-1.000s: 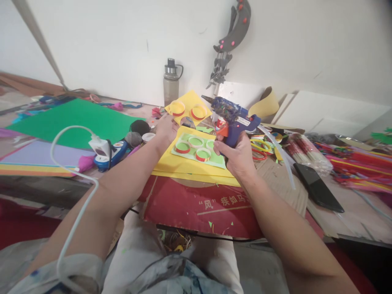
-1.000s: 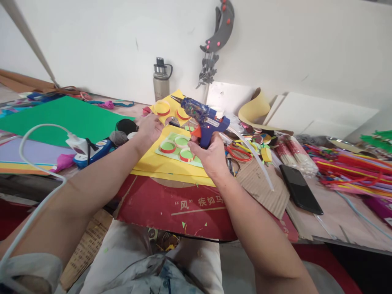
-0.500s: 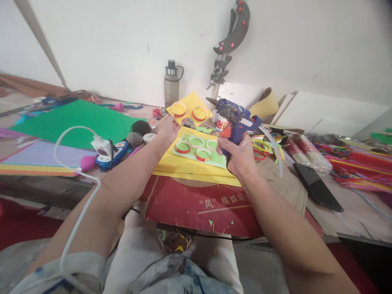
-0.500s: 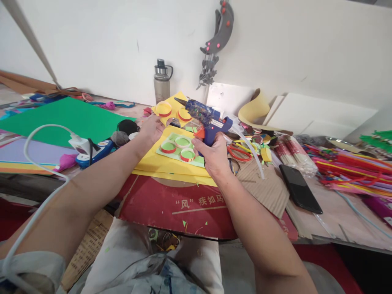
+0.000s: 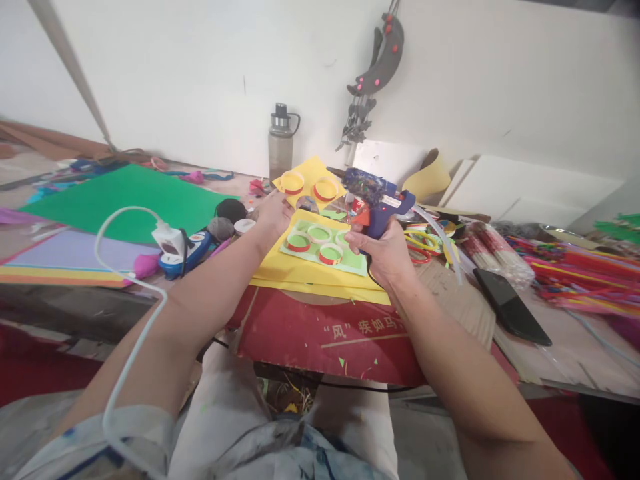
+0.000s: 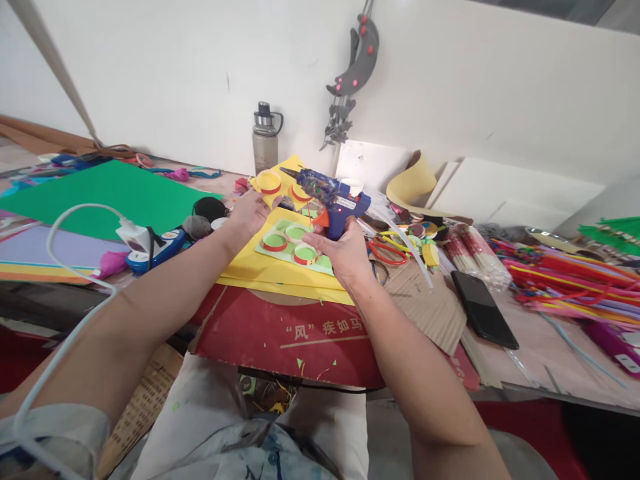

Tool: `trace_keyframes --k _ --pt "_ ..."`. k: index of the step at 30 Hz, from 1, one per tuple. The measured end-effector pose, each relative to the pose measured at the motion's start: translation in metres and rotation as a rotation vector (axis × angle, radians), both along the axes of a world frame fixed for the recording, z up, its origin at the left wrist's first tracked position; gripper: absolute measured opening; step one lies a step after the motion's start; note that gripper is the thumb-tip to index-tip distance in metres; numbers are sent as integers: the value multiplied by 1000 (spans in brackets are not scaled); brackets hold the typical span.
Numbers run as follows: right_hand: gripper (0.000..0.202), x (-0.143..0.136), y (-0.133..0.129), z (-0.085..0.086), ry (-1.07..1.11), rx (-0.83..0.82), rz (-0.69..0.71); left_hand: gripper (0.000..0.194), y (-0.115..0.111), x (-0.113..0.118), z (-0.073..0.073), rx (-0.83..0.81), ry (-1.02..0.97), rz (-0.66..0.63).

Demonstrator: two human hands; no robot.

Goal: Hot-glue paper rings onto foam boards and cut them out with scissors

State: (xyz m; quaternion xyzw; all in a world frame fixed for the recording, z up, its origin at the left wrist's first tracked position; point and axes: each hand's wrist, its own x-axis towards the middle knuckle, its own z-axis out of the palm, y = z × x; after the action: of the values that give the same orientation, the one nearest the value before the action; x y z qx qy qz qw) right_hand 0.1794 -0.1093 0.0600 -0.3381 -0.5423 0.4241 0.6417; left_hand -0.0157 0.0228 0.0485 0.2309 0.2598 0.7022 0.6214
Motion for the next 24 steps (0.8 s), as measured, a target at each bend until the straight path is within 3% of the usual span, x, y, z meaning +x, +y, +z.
trace_keyframes --k 7,16,24 --pt "62 0 2 1 -75 -12 57 31 -1 -1 0 -9 -7 3" --pt "58 -2 0 3 4 40 54 35 2 -3 -2 50 -35 -45" --pt "51 -2 1 2 -8 -11 19 32 -2 0 2 60 -43 -44"
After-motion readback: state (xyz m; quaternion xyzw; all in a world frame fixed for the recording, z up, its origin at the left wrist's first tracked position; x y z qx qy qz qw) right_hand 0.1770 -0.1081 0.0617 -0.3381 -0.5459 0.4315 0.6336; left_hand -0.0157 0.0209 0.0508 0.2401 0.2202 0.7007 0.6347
